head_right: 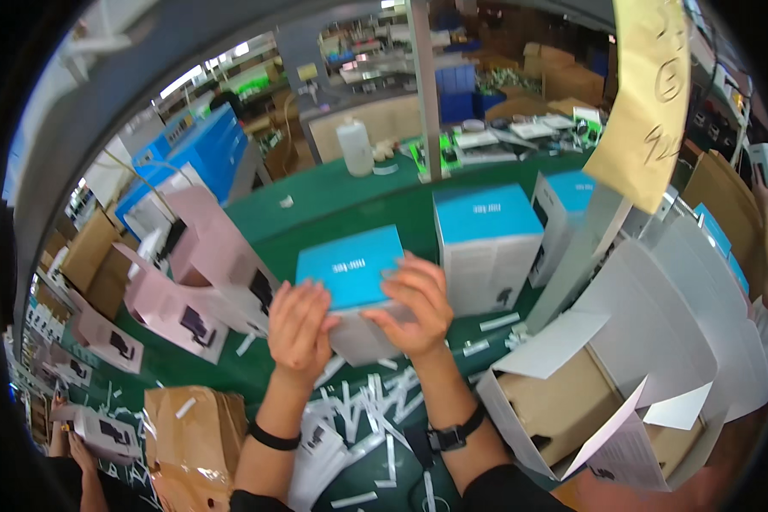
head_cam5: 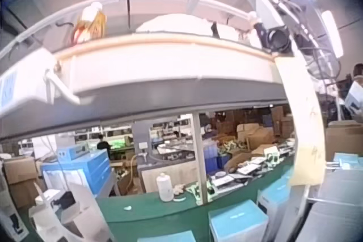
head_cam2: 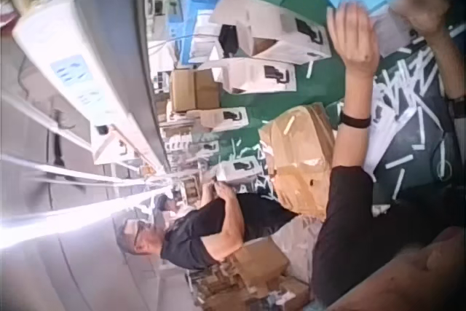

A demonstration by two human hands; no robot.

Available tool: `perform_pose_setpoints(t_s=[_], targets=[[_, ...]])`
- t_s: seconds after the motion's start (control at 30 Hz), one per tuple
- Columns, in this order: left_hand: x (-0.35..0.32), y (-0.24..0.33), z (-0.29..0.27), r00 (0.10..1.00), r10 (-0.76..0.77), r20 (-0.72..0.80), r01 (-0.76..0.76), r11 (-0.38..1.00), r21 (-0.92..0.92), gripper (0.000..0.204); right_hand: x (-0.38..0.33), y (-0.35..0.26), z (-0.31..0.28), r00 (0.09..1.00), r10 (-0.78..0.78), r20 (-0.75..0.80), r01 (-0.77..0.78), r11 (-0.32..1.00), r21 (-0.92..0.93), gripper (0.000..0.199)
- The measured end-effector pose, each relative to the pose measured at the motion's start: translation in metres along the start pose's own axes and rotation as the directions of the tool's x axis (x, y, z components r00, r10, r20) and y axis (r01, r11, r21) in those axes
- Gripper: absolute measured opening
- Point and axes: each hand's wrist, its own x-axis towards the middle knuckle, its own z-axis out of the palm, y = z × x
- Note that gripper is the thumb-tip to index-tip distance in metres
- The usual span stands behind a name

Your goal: Packing electronic device components and manuals into cardboard retail boxes on an assembly line.

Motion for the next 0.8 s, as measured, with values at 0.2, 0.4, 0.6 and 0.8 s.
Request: perform_pose_setpoints(t_s=[0.2, 0.4, 0.6, 0.8], targets=[[-0.007, 0.015, 0.011, 0.995, -0.087, -0.055, 0.083, 0.993, -0.079, 0.029, 0.000, 0.001, -0.002, 0.991, -0.135, -0.014, 0.132, 0.983, -0.127, 0.043], [-0.013, 0.030, 0.013, 0.984, -0.149, -0.096, 0.133, 0.979, -0.156, 0.032, -0.014, -0.006, -0.011, 0.994, -0.107, -0.025, 0.103, 0.986, -0.132, 0.041], [-0.005, 0.037, 0.028, 0.945, -0.300, -0.132, 0.268, 0.938, -0.219, 0.029, -0.008, -0.004, -0.018, 0.999, -0.017, -0.045, 0.011, 0.991, -0.132, 0.032], [0.008, 0.036, 0.025, 0.914, -0.398, -0.086, 0.351, 0.877, -0.328, 0.020, -0.002, -0.008, -0.016, 0.985, 0.170, -0.040, -0.172, 0.983, -0.058, 0.020]])
